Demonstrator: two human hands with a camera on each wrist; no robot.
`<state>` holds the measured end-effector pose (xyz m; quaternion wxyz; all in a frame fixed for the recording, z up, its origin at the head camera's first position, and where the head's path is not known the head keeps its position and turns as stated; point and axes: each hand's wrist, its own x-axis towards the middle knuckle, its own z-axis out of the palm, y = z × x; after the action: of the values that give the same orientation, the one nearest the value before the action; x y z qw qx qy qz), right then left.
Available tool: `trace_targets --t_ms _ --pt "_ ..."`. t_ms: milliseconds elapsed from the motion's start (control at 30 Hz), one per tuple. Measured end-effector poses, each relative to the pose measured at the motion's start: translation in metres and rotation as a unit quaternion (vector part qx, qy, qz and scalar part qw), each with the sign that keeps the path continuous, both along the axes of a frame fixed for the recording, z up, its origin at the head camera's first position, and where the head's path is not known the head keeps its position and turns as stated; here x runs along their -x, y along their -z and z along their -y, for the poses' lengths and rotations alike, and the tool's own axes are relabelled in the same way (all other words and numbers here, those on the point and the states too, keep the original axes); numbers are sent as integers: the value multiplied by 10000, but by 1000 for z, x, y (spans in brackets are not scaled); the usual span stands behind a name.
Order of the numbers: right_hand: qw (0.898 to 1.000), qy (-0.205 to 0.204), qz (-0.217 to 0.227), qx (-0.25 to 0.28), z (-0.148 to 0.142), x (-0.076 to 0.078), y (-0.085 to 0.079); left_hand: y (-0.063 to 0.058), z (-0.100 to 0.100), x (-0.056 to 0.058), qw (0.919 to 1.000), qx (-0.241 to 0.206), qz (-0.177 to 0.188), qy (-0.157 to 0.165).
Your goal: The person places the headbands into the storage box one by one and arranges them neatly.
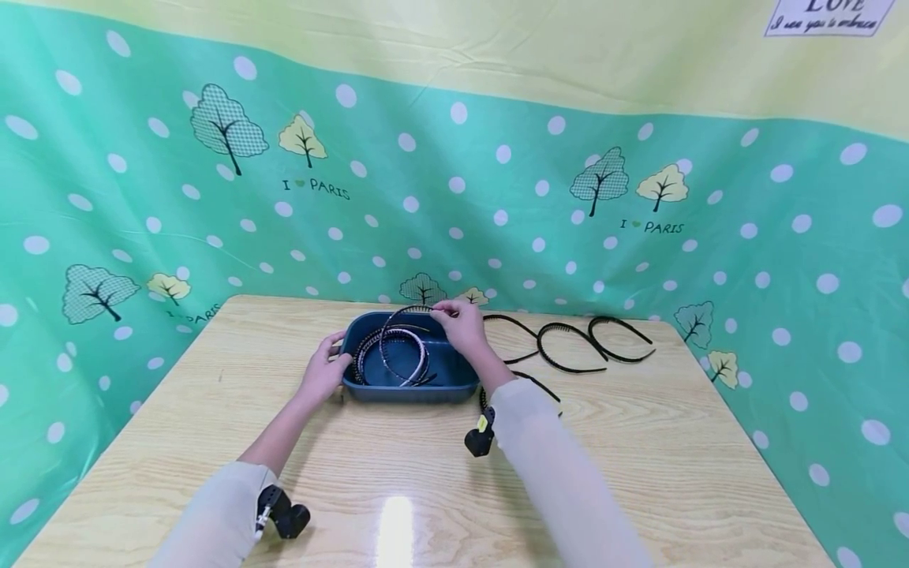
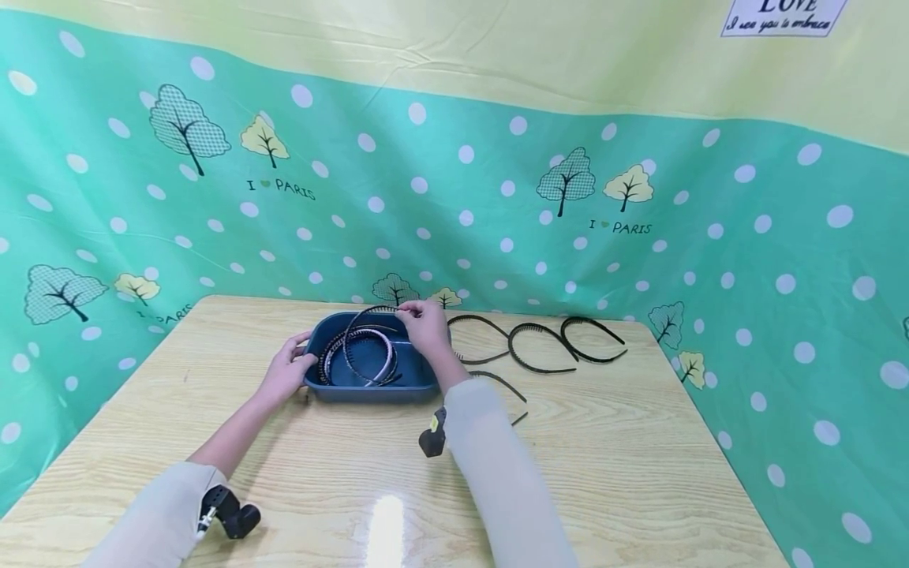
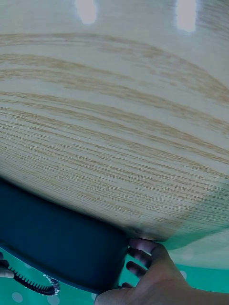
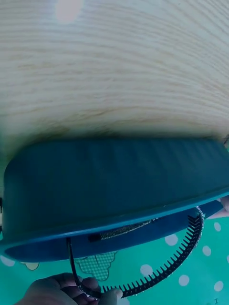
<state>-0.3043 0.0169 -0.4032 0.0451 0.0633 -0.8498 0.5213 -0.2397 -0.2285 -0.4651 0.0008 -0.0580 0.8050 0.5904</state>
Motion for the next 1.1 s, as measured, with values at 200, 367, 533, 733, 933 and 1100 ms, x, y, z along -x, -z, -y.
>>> trace_targets --t_ms 200,367,533,733,933,1100 --pt "9999 56 156 -1 6 -5 3 -1 0 -1 10000 -6 34 -43" --pt "9998 -19 172 102 10 -6 5 0 -1 0 10000 -8 64 -47" --pt "9998 -18 158 96 13 -5 8 0 -1 0 9999 -75 68 -49" --pt "9998 26 158 69 19 -7 12 -1 -1 0 10000 -54 80 -24" --pt "9995 51 111 275 26 -8 16 -2 -1 -1 9999 -43 101 -49" --pt "9991 155 174 347 30 -10 19 -4 -1 -2 9999 -85 62 -41"
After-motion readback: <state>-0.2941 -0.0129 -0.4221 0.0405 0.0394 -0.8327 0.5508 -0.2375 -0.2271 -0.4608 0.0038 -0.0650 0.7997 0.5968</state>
